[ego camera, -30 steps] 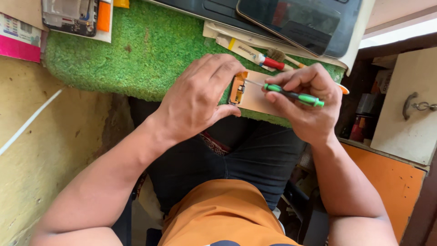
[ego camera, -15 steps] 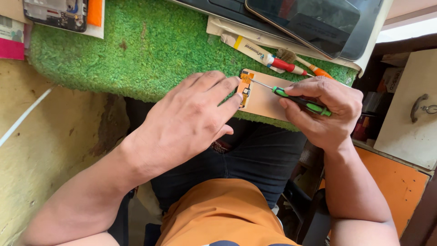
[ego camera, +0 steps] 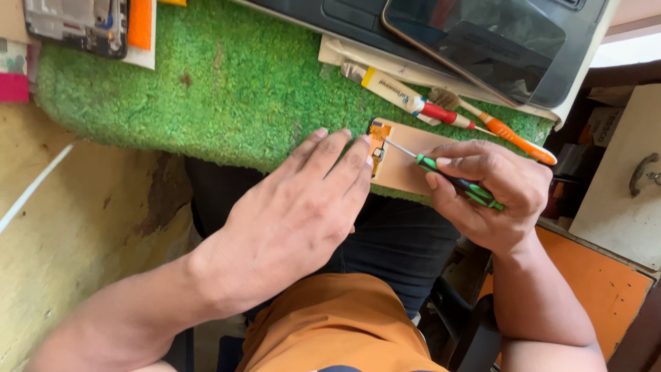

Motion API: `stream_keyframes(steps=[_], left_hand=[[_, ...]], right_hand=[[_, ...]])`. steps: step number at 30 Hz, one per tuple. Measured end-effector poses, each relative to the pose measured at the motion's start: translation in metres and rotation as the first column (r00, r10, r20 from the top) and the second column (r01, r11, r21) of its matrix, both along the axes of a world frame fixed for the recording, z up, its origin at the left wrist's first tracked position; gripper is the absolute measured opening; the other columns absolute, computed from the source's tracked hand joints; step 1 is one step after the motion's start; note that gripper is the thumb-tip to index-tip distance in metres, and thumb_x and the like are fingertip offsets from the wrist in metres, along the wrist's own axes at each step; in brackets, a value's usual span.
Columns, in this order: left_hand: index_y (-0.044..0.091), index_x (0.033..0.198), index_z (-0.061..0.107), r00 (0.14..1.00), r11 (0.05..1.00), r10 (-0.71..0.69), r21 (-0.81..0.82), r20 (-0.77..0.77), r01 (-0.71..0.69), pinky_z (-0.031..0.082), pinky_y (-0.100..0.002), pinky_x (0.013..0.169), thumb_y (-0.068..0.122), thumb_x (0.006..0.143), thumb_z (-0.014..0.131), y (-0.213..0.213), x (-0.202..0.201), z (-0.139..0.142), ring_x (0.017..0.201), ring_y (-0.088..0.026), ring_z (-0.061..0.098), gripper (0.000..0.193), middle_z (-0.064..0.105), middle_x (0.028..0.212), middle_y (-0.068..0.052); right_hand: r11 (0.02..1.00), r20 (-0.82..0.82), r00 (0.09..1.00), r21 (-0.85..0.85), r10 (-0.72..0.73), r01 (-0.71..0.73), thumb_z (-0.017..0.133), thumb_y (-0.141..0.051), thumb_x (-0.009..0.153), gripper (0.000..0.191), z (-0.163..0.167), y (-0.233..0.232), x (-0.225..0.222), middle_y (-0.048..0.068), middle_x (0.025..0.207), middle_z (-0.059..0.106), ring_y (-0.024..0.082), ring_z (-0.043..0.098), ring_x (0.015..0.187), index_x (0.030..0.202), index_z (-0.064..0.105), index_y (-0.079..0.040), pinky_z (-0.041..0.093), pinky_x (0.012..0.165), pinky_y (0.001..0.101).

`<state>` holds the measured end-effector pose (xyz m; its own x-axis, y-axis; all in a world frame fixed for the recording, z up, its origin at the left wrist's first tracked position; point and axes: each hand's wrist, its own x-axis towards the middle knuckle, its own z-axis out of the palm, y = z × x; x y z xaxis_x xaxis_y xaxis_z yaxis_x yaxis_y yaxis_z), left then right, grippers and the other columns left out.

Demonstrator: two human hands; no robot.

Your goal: The person unscrews the back cover of a smartphone with a screwdriver, removes the back panel, and then applies adhesive from a tube onto the back cover, spreading it along the edge with a small spreader. The person works at a small repair bench with a laptop and tools on a green mat.

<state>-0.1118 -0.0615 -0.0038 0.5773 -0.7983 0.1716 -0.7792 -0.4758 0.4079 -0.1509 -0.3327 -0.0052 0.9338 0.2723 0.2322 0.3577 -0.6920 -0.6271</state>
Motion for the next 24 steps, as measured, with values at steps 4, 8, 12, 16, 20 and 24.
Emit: stream_keyframes(steps=[4, 8, 12, 16, 20, 24], left_hand=[[-0.012, 0.130, 0.059, 1.000, 1.000, -0.003, -0.027, -0.011, 0.003, 0.039, -0.047, 0.116, 0.017, 0.087, 0.056, 0.000, 0.002, -0.001, 0.130, -0.037, 0.052, 0.052, 0.055, 0.139, -0.026], [-0.011, 0.128, 0.060, 1.000, 1.000, -0.006, -0.024, -0.014, 0.006, 0.040, -0.047, 0.115, 0.016, 0.090, 0.054, 0.000, 0.002, -0.001, 0.129, -0.037, 0.053, 0.047, 0.057, 0.138, -0.026], [-0.010, 0.128, 0.061, 1.000, 1.000, -0.006, 0.000, 0.009, 0.006, 0.041, -0.046, 0.114, 0.017, 0.089, 0.054, 0.000, 0.003, 0.001, 0.128, -0.036, 0.054, 0.048, 0.058, 0.137, -0.025], [-0.010, 0.128, 0.061, 0.997, 0.999, -0.005, 0.036, 0.071, 0.002, 0.041, -0.045, 0.114, 0.018, 0.088, 0.053, 0.000, 0.004, 0.003, 0.128, -0.034, 0.054, 0.049, 0.059, 0.137, -0.024], [-0.008, 0.127, 0.062, 0.995, 0.996, -0.005, 0.087, 0.105, -0.005, 0.042, -0.044, 0.113, 0.017, 0.089, 0.053, -0.001, 0.002, 0.004, 0.128, -0.033, 0.054, 0.047, 0.059, 0.137, -0.022], [-0.006, 0.126, 0.063, 0.997, 0.998, -0.023, 0.059, 0.077, 0.018, 0.041, -0.048, 0.112, 0.017, 0.089, 0.054, -0.003, 0.001, 0.002, 0.129, -0.034, 0.052, 0.045, 0.058, 0.138, -0.019]], right_hand=[[0.997, -0.018, 1.000, 0.076, 0.001, 0.000, 0.081, 0.004, 0.090, 0.018, -0.002, 0.000, 0.001, 0.017, 0.100, 0.075, 0.018, 0.077, 0.083, 0.095, 0.064, 0.001, 0.058, 0.073, 0.0236], [0.998, -0.008, 1.000, 0.056, 0.000, 0.001, 0.081, 0.004, 0.089, 0.018, -0.003, 0.000, 0.001, 0.017, 0.100, 0.075, 0.019, 0.077, 0.082, 0.095, 0.064, 0.001, 0.058, 0.072, 0.0244], [0.998, 0.000, 1.000, 0.059, 0.003, -0.003, 0.081, 0.005, 0.090, 0.018, -0.005, -0.001, 0.001, 0.018, 0.101, 0.076, 0.019, 0.077, 0.083, 0.097, 0.065, 0.002, 0.059, 0.072, 0.0243], [0.999, 0.019, 1.000, 0.036, 0.008, -0.009, 0.082, 0.005, 0.090, 0.018, -0.007, -0.003, -0.001, 0.019, 0.102, 0.075, 0.020, 0.077, 0.084, 0.098, 0.066, 0.003, 0.059, 0.072, 0.0252], [0.999, 0.034, 0.999, 0.053, -0.007, 0.006, 0.082, 0.004, 0.092, 0.019, -0.010, -0.003, -0.002, 0.018, 0.103, 0.075, 0.021, 0.077, 0.085, 0.099, 0.065, 0.003, 0.059, 0.074, 0.0255], [0.999, 0.041, 0.999, 0.045, 0.014, -0.015, 0.082, 0.004, 0.089, 0.018, -0.010, -0.004, -0.001, 0.017, 0.098, 0.076, 0.019, 0.076, 0.079, 0.093, 0.064, 0.001, 0.058, 0.071, 0.0249]])
